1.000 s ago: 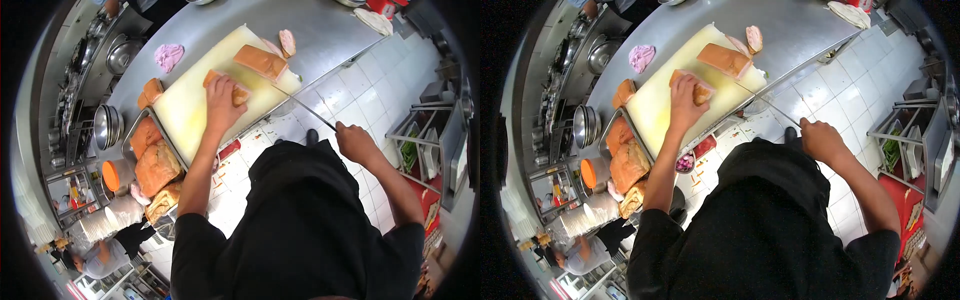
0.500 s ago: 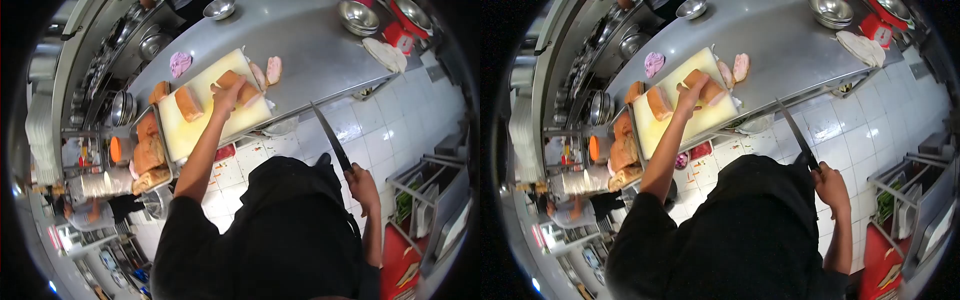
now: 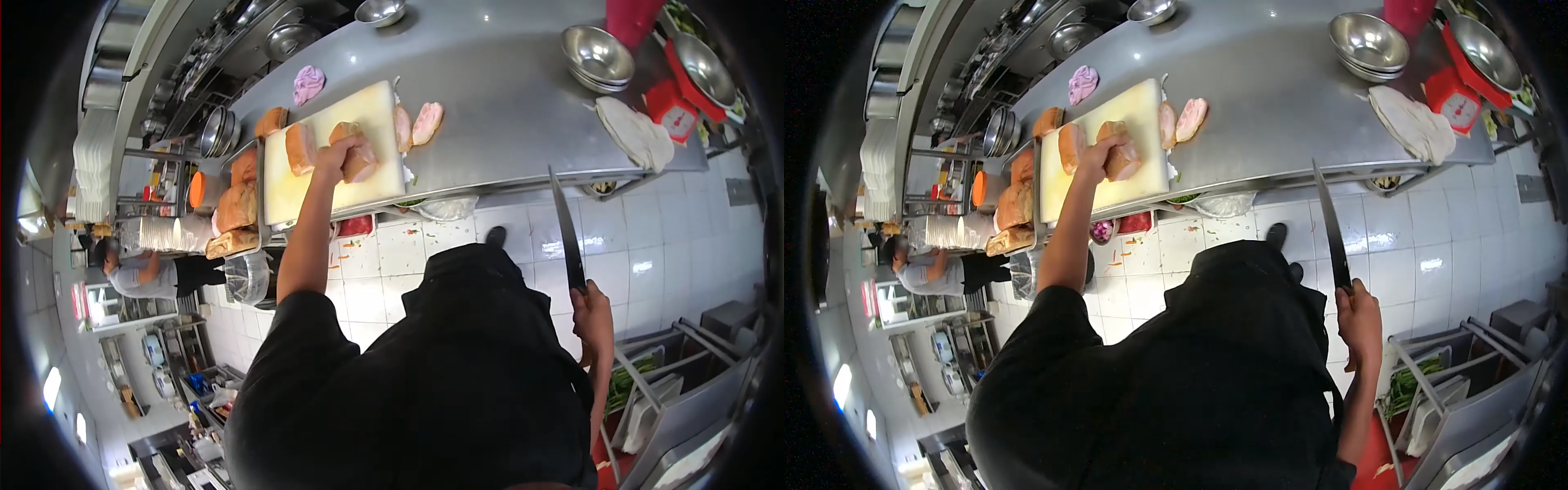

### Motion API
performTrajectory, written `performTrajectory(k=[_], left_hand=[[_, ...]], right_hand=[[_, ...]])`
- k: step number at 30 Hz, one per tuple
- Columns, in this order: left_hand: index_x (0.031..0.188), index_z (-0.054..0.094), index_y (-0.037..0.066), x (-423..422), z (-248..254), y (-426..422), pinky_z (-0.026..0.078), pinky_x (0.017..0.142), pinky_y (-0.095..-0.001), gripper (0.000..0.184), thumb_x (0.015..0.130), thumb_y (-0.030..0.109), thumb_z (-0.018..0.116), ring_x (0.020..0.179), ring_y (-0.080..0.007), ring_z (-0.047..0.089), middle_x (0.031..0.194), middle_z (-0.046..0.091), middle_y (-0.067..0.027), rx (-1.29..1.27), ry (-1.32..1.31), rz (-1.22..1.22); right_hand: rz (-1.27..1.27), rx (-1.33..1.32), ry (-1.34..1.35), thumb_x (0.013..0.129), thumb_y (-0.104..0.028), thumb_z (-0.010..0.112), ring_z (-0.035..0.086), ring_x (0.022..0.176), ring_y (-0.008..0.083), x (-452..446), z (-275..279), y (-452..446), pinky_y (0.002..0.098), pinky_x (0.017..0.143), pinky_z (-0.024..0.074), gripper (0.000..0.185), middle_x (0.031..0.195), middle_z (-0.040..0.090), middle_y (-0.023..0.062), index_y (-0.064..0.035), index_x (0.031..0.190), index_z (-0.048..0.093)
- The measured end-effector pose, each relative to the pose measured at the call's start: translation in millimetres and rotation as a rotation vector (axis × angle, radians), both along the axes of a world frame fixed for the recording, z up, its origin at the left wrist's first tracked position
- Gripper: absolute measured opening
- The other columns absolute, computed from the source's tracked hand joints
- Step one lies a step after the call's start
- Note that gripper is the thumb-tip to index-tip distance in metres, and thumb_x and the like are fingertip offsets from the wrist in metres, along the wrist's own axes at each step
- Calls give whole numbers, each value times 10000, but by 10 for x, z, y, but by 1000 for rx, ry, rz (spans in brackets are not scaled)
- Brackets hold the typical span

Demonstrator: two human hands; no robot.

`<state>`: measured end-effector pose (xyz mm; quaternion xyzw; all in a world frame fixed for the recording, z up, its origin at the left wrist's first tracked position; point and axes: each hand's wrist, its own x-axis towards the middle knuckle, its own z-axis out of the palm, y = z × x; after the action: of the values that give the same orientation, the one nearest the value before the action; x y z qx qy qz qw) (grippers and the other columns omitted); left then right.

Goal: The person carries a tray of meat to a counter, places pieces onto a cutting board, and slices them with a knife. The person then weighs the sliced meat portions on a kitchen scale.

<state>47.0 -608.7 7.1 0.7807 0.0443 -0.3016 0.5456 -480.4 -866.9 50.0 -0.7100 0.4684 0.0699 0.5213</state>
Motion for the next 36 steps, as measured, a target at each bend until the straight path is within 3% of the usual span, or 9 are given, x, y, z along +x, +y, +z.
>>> performTrajectory(k=[1, 3, 8, 10, 15, 19, 23, 29, 36], left_hand=[[1146, 563, -15, -164, 169, 5, 545, 797, -386, 511, 750, 264, 724, 910, -238, 652, 1047, 643, -111, -152, 55, 22], [1242, 520, 19, -452, 470, -100, 502, 902, -430, 470, 833, 224, 629, 998, -264, 620, 1081, 624, -117, -381, 130, 106], [1340, 420, 40, -786, 772, -870, 422, 994, -526, 622, 815, 289, 644, 1128, -347, 551, 1225, 556, -165, -943, 363, -41], [1365, 395, 26, -891, 867, -1410, 407, 1023, -507, 680, 809, 329, 643, 1152, -378, 534, 1266, 535, -182, -938, 366, -93], [1339, 366, -2, -1102, 1429, -2922, 514, 879, -486, 677, 786, 218, 689, 1081, -337, 580, 1167, 548, -182, -815, 205, -594], [1321, 336, -27, -1562, 1980, -4112, 544, 826, -398, 742, 713, 82, 747, 988, -281, 626, 1128, 555, -180, -692, -163, -863], [1192, 438, -42, -2206, 2393, -5303, 534, 800, -352, 806, 544, 182, 861, 919, -221, 638, 1059, 606, -154, -622, -670, -1029], [1224, 417, -25, -2474, 1907, -6433, 488, 901, -381, 899, 500, 303, 839, 1009, -330, 630, 1085, 627, -194, -271, -1166, -1067], [1275, 399, 16, -2687, 1595, -6481, 486, 913, -404, 920, 518, 306, 835, 1053, -365, 616, 1115, 631, -217, 53, -1245, -1187]], right_hand=[[-44, 29, -24, 942, -149, 542, 466, 412, 153, 39, 26, -57, 331, 408, 370, 194, 554, 525, 103, 31, 877, 508], [-57, 70, -37, 942, -145, 543, 470, 421, 139, 103, 18, -218, 324, 402, 367, 192, 554, 526, 89, 37, 891, 511], [-96, 32, -44, 940, -138, 545, 484, 431, 122, 211, 173, -527, 309, 400, 387, 194, 579, 547, 84, 54, 943, 521], [-128, 35, -60, 924, -144, 561, 537, 442, 184, 208, 164, -654, 342, 437, 428, 207, 598, 575, 138, 58, 962, 535], [-64, -115, -73, 913, -234, 550, 624, 874, 424, 203, 150, -890, 450, 775, 476, 273, 890, 652, 258, 34, 967, 562], [-30, -115, -56, 909, -229, 568, 627, 791, 373, 140, 228, -1048, 426, 731, 484, 250, 832, 648, 228, 20, 935, 559], [-11, -116, -73, 907, -252, 548, 618, 841, 418, -54, 179, -1290, 465, 760, 482, 254, 861, 651, 230, -2, 948, 576], [-12, -113, -132, 899, -249, 546, 615, 849, 421, -501, 125, -1698, 473, 769, 482, 250, 863, 653, 222, -9, 960, 582], [46, -151, -137, 877, -253, 581, 626, 796, 404, -987, -23, -2105, 457, 723, 489, 255, 815, 654, 213, -3, 927, 594]])
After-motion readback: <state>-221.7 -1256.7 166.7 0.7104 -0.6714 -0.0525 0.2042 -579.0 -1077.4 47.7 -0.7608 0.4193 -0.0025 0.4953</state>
